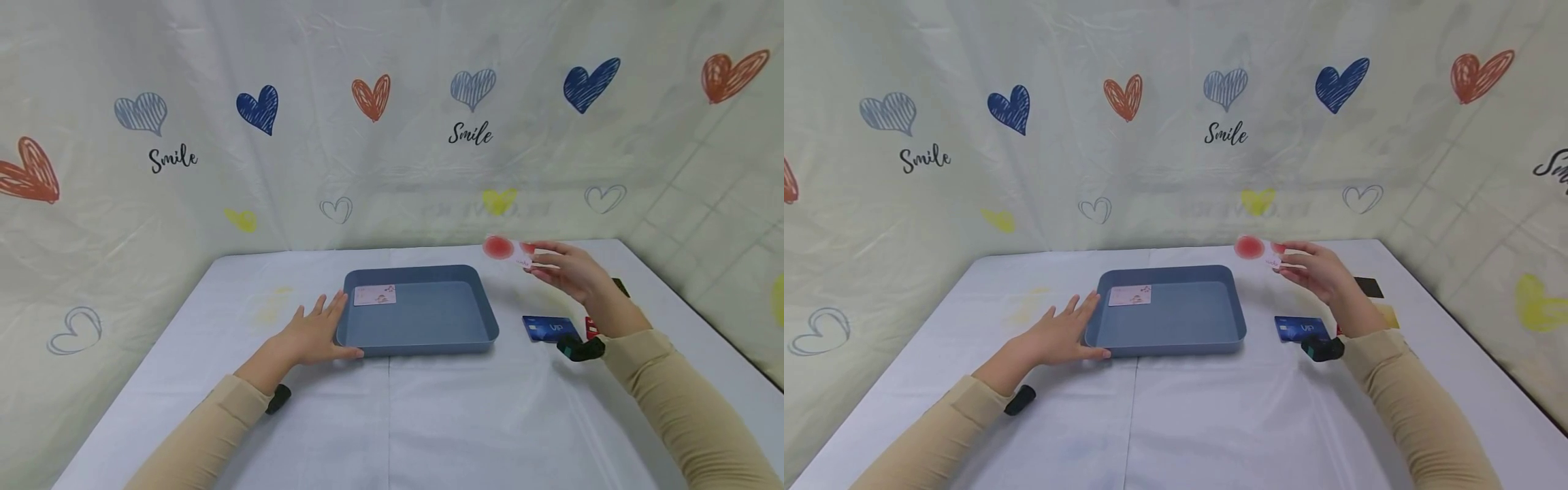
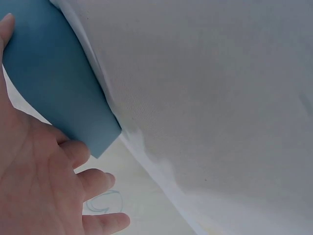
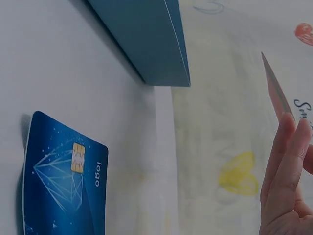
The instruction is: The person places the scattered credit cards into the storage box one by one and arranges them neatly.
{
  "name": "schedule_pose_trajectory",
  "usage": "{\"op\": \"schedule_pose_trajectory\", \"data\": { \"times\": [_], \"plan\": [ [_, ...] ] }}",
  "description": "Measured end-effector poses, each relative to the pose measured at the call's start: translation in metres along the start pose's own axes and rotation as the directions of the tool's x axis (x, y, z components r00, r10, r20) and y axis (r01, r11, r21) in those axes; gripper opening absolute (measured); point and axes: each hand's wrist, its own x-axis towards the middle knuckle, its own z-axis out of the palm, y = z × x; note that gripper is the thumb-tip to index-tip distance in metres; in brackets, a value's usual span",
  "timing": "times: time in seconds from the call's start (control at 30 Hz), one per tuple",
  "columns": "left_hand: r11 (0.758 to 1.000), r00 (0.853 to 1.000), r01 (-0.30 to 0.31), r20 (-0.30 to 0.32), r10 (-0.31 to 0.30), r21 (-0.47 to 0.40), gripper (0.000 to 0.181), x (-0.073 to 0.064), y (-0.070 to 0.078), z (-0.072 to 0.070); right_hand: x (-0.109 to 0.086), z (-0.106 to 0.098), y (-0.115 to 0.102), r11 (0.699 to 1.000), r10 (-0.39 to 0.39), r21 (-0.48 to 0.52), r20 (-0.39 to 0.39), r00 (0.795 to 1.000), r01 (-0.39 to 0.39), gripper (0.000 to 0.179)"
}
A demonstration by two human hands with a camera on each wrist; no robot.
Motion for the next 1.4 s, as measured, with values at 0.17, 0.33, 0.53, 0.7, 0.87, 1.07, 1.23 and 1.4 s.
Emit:
{"op": "schedule_pose_trajectory", "data": {
  "times": [0.17, 0.33, 0.53, 0.7, 0.87, 1.07, 1.23, 1.4],
  "plan": [
    [1.0, 1.0, -0.001, -0.002, 0.001, 0.001, 0.122, 0.0, 0.0, 0.0, 0.001, 0.011, 0.003, 0.996, -0.003, -0.085, 0.004, 1.0, 0.004, 0.024],
    [1.0, 1.0, 0.003, 0.0, -0.003, -0.001, 0.121, 0.0, 0.0, 0.0, 0.003, 0.021, 0.007, 0.993, -0.012, -0.12, 0.035, 0.999, 0.016, 0.03],
    [1.0, 1.0, 0.009, -0.001, -0.009, -0.001, 0.121, 0.0, 0.0, 0.001, 0.003, 0.033, 0.012, 0.989, -0.013, -0.144, 0.064, 0.998, 0.022, 0.037],
    [1.0, 1.0, 0.007, -0.004, -0.007, 0.01, 0.121, 0.001, 0.0, 0.002, 0.004, 0.04, 0.017, 0.983, -0.011, -0.18, 0.077, 0.997, 0.025, 0.048],
    [1.0, 1.0, 0.002, -0.005, -0.002, 0.007, 0.121, 0.0, 0.0, 0.002, 0.007, 0.047, 0.021, 0.984, 0.001, -0.179, 0.092, 0.996, 0.015, 0.053],
    [1.0, 1.0, 0.002, -0.004, -0.002, 0.001, 0.121, 0.001, -0.001, 0.002, 0.01, 0.058, 0.028, 0.986, 0.011, -0.165, 0.111, 0.994, 0.007, 0.052],
    [1.0, 1.0, 0.0, -0.005, 0.0, -0.002, 0.121, 0.001, -0.001, 0.002, 0.011, 0.068, 0.032, 0.982, 0.009, -0.191, 0.14, 0.99, 0.018, 0.05],
    [1.0, 1.0, 0.004, -0.002, -0.004, -0.008, 0.121, 0.0, 0.0, 0.002, 0.01, 0.078, 0.035, 0.981, 0.015, -0.195, 0.159, 0.987, 0.016, 0.049]
  ]
}}
